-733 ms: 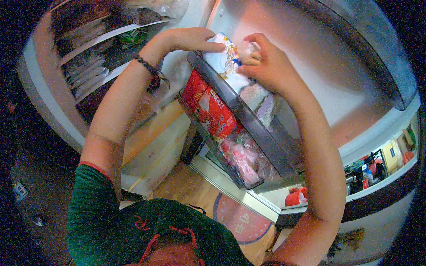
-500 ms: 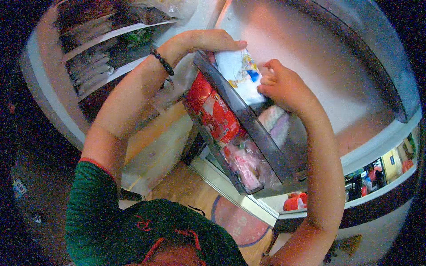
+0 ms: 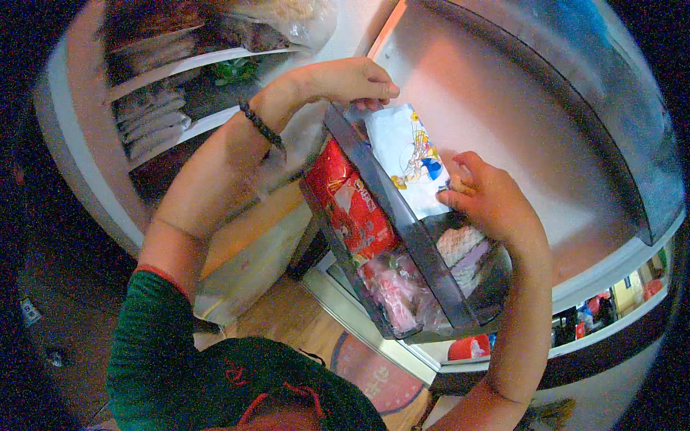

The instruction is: The person organizes the contents of a refrigerator by hand. They move various packaged food items, including frozen goods and vegetables, between the door shelves and the main interior shelves. The person also handles a blue plastic bag and a clear bag of noodles, rearranging them to fit better within the available space.

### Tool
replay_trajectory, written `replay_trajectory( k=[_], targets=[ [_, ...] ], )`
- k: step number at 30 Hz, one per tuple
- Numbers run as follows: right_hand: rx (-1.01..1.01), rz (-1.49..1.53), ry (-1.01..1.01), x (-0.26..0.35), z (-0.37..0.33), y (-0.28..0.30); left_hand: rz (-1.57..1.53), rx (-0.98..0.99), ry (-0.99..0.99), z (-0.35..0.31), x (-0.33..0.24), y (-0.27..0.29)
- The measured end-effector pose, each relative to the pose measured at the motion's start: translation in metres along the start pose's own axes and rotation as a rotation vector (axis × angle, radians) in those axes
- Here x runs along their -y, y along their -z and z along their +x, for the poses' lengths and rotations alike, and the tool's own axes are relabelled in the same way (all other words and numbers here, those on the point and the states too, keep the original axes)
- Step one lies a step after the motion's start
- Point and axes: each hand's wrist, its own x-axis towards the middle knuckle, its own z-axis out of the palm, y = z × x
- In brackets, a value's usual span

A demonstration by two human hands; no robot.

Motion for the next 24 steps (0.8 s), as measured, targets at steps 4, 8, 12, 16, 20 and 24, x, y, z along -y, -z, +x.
replay_trajectory(
  k=[4,8,12,16,20,24],
  targets=[
    [-0.01,0.129,0.009,-0.012,-0.012,0.003,0.175,-0.145,-0.083,0.015,0.027,0.008],
    [0.05,0.088,-0.046,-0.018,-0.037,0.006,0.256,-0.311,-0.118,0.009,0.03,0.013],
    [0.024,-0.247,-0.037,-0.016,-0.049,-0.008,-0.003,-0.128,-0.046,0.003,0.041,-0.001],
    [0.013,-0.311,-0.063,-0.016,-0.058,-0.007,-0.023,-0.135,0.013,0.0,0.042,-0.018],
    [0.19,-0.387,-0.138,0.0,-0.069,0.001,-0.041,-0.165,-0.103,-0.005,0.057,-0.022],
    [0.027,-0.072,-0.058,-0.014,-0.053,-0.02,-0.17,-0.188,-0.171,-0.004,0.061,-0.032]
  ],
)
